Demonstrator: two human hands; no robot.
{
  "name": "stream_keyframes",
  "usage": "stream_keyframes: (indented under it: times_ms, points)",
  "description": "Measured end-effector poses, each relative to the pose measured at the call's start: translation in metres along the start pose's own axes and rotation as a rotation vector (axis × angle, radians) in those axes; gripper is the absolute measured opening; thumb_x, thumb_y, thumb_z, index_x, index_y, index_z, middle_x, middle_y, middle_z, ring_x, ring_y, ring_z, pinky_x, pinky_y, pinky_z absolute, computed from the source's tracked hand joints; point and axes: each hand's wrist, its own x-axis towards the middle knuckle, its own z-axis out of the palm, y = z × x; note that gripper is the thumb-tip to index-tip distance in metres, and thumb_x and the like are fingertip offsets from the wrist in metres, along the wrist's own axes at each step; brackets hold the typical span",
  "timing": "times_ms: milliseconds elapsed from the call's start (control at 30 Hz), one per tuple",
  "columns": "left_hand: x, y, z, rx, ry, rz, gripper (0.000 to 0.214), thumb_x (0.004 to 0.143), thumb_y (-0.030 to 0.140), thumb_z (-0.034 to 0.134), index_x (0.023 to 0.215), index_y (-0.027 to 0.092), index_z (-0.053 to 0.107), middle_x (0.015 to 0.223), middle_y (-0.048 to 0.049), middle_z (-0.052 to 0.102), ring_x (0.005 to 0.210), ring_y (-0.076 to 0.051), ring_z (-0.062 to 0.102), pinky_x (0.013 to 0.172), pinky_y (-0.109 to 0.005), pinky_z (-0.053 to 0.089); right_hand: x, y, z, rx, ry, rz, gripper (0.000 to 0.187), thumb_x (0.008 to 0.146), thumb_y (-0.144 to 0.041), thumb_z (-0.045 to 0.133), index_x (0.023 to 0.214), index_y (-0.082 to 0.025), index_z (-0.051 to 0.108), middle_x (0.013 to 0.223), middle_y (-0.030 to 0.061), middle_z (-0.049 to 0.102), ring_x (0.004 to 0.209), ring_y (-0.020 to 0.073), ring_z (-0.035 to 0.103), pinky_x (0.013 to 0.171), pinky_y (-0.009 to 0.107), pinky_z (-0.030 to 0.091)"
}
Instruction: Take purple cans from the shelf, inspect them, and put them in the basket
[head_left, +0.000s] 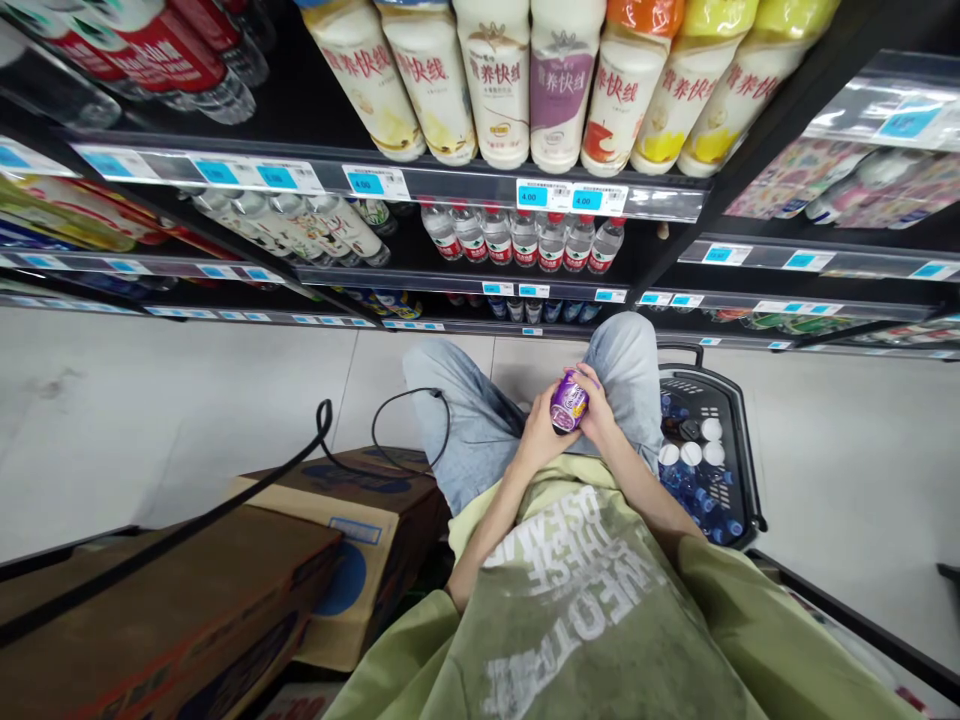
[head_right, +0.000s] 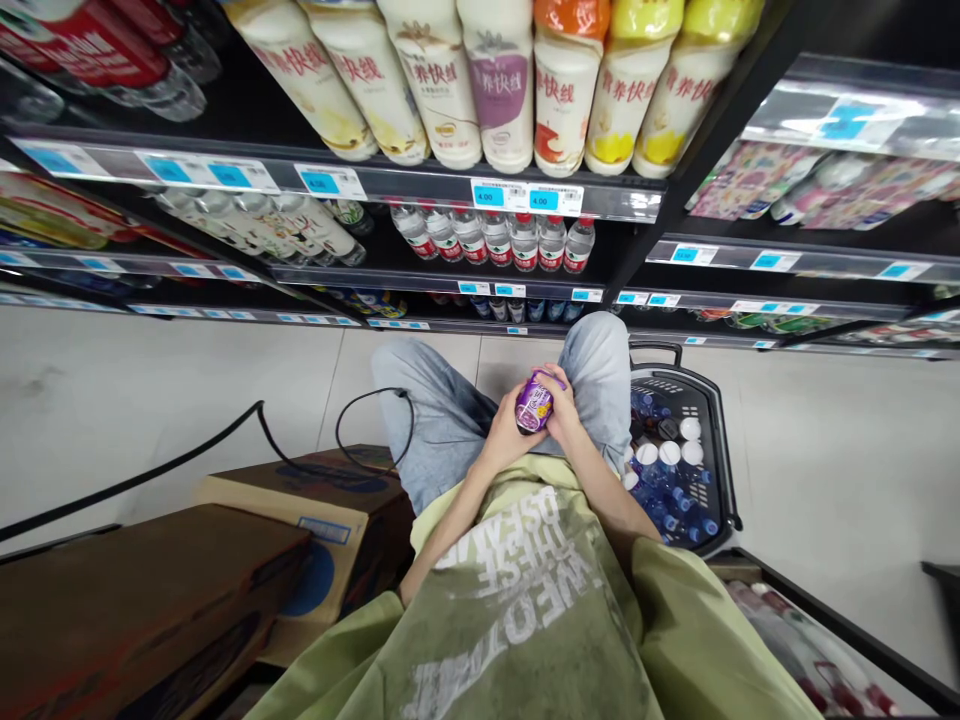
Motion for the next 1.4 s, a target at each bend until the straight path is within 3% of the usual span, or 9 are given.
stream_keyframes:
  times_ms: [100, 200, 367, 533, 700, 967, 1167, 1300, 1400]
  points:
    - [0.002, -0.002, -0.002, -0.171, -0.048, -0.031, 0.103, 0.068, 0.029, 0.094, 0.156, 0.020, 0.042, 0.150, -0.0196, 0.056, 0.136, -0.036, 0.060, 0.115, -0.053, 0.051, 0.000, -0.002, -0.001, 0.028, 0.006, 0.032, 0.036, 0.068, -0.024, 0.079, 0.100, -0.025, 0.063, 0.095, -0.0029, 0.078, 0.079, 0.0172, 0.072, 0.073, 0.029, 0.062]
    - [0.005, -0.003, -0.003, -0.475, -0.075, -0.218, 0.091, 0.078, 0.039, 0.089, 0.154, 0.022, 0.044, 0.140, -0.0167, 0.062, 0.116, -0.031, 0.071, 0.094, -0.046, 0.063, -0.001, -0.004, -0.001, 0.077, -0.018, 0.060, 0.035, 0.070, -0.030, 0.078, 0.101, -0.026, 0.062, 0.096, -0.0027, 0.077, 0.081, 0.0190, 0.074, 0.075, 0.032, 0.063]
    - [0.005, -0.001, 0.004, -0.648, 0.032, -0.337, 0.073, 0.076, 0.046, 0.088, 0.136, 0.020, 0.057, 0.129, -0.0130, 0.067, 0.101, -0.025, 0.074, 0.079, -0.036, 0.064, -0.001, -0.006, 0.001, 0.142, -0.036, 0.086, 0.040, 0.069, -0.034, 0.081, 0.101, -0.026, 0.060, 0.098, -0.0020, 0.078, 0.088, 0.0231, 0.077, 0.075, 0.038, 0.065]
    - [0.001, 0.007, 0.006, -0.402, 0.125, -0.246, 0.061, 0.079, 0.038, 0.085, 0.132, 0.019, 0.061, 0.121, -0.0117, 0.069, 0.100, -0.024, 0.073, 0.085, -0.039, 0.063, 0.004, 0.001, 0.002, 0.086, 0.051, 0.069, 0.042, 0.066, -0.033, 0.086, 0.099, -0.025, 0.062, 0.097, -0.0008, 0.079, 0.088, 0.0227, 0.077, 0.074, 0.035, 0.065]
    - [-0.003, 0.006, 0.001, 0.107, 0.199, 0.058, 0.061, 0.074, 0.018, 0.086, 0.131, 0.023, 0.064, 0.122, -0.0094, 0.064, 0.115, -0.027, 0.068, 0.104, -0.046, 0.058, 0.007, 0.010, 0.002, 0.021, 0.152, -0.023, 0.047, 0.061, -0.030, 0.092, 0.097, -0.023, 0.063, 0.087, -0.0027, 0.077, 0.077, 0.0193, 0.075, 0.069, 0.030, 0.061]
    - [-0.003, -0.001, 0.003, 0.213, 0.234, 0.162, 0.066, 0.075, 0.015, 0.083, 0.136, 0.022, 0.060, 0.133, -0.0131, 0.059, 0.126, -0.030, 0.062, 0.112, -0.050, 0.054, 0.005, 0.007, 0.001, 0.071, 0.045, 0.012, 0.048, 0.063, -0.030, 0.089, 0.102, -0.024, 0.061, 0.092, -0.0020, 0.078, 0.080, 0.0212, 0.076, 0.074, 0.034, 0.063]
    - [0.003, -0.005, 0.009, -0.199, 0.147, -0.063, 0.079, 0.069, 0.020, 0.086, 0.141, 0.020, 0.053, 0.140, -0.0159, 0.061, 0.132, -0.032, 0.062, 0.116, -0.053, 0.050, 0.001, 0.002, 0.003, 0.080, 0.045, 0.053, 0.052, 0.062, -0.029, 0.085, 0.106, -0.026, 0.059, 0.093, -0.0026, 0.079, 0.078, 0.0214, 0.076, 0.075, 0.036, 0.065]
    - [0.004, -0.005, 0.009, -0.613, 0.065, -0.364, 0.077, 0.071, 0.034, 0.090, 0.138, 0.021, 0.054, 0.141, -0.0155, 0.065, 0.122, -0.031, 0.069, 0.096, -0.044, 0.062, -0.001, 0.000, 0.005, 0.100, 0.041, 0.080, 0.054, 0.061, -0.030, 0.084, 0.107, -0.026, 0.057, 0.093, -0.0031, 0.078, 0.081, 0.0229, 0.077, 0.075, 0.037, 0.065]
    - [0.003, 0.001, 0.007, -0.696, 0.041, -0.444, 0.077, 0.071, 0.038, 0.091, 0.138, 0.023, 0.056, 0.141, -0.0137, 0.066, 0.116, -0.029, 0.071, 0.083, -0.037, 0.064, -0.001, 0.000, 0.003, 0.100, 0.017, 0.074, 0.055, 0.061, -0.031, 0.084, 0.108, -0.027, 0.057, 0.095, -0.0029, 0.078, 0.083, 0.0232, 0.077, 0.076, 0.037, 0.065]
